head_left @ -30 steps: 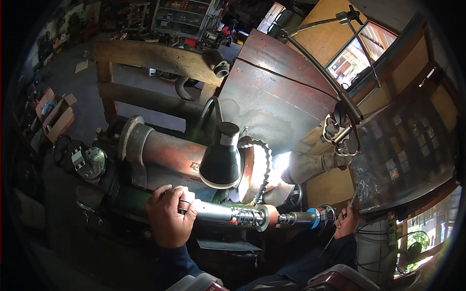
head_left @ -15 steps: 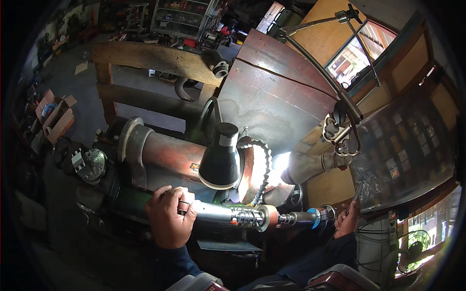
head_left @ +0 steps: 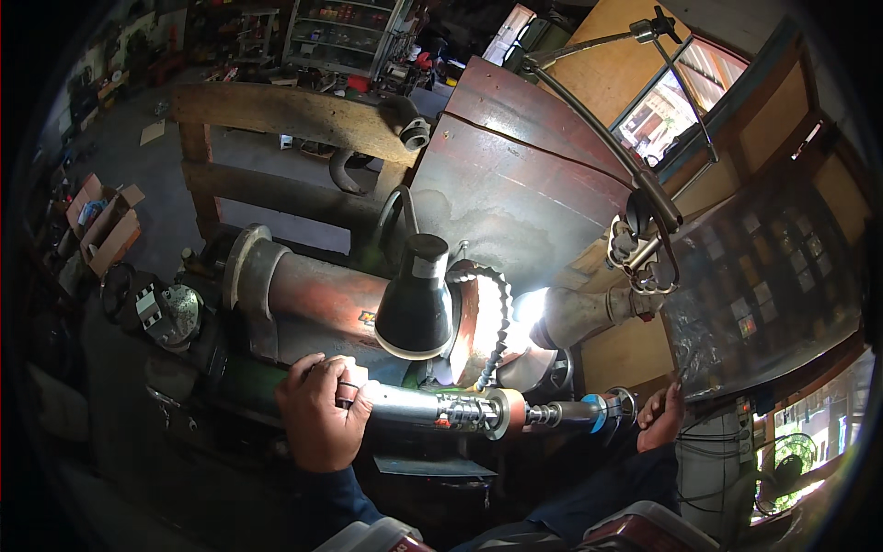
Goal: Using an industrial grinding machine to resurface a cylindrical metal component and checking measurements with a caliper.
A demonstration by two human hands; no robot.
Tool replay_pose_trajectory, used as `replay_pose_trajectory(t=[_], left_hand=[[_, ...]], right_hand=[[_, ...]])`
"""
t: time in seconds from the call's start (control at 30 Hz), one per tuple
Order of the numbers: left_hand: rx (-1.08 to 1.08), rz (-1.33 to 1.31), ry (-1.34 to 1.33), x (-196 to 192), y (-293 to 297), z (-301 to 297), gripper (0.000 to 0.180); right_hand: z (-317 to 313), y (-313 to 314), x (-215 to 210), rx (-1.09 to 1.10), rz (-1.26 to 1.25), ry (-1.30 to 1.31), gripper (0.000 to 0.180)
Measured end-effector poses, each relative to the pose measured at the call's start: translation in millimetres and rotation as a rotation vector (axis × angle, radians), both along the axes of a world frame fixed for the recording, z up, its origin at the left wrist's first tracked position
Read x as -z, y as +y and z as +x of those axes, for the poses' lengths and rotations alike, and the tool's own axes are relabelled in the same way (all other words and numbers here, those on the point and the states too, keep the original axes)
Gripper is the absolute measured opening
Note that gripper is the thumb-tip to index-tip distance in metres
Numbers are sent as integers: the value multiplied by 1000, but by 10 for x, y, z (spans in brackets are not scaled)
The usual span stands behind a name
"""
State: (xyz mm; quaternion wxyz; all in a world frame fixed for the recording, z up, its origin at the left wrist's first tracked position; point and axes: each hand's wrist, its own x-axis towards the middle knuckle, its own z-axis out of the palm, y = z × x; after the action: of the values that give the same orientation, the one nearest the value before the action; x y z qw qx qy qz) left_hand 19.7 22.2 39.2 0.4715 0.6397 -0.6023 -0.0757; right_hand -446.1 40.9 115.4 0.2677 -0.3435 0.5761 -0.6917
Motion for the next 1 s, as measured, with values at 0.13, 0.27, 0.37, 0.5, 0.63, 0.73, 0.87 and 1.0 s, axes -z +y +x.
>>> replay_pose_trajectory(t=[0.13,0.27,0.37,0.5,0.63,0.73,0.87,1.0], left_hand=[[-2,-2,17,-1,76,3,32],[12,9,-7,26,85,-13,33],[3,-26,24,48,149,-11,33],[11,-37,-13,72,19,-48,27],[-1,-84,6,23,62,24,29],[-4,-89,-20,158,-129,-75,30],[-18,-100,12,175,-8,2,29],[-23,-100,68,150,-2,-61,27]], right_hand=[[158,67,-100,-27,15,89,20],[175,186,-88,-106,80,133,30],[134,261,-65,-157,139,156,30],[67,274,-66,-92,210,213,29],[-50,248,-54,-139,73,-92,25],[-188,280,-32,-63,18,-42,26],[-219,82,70,267,537,520,32],[-685,106,491,281,568,1064,40]])
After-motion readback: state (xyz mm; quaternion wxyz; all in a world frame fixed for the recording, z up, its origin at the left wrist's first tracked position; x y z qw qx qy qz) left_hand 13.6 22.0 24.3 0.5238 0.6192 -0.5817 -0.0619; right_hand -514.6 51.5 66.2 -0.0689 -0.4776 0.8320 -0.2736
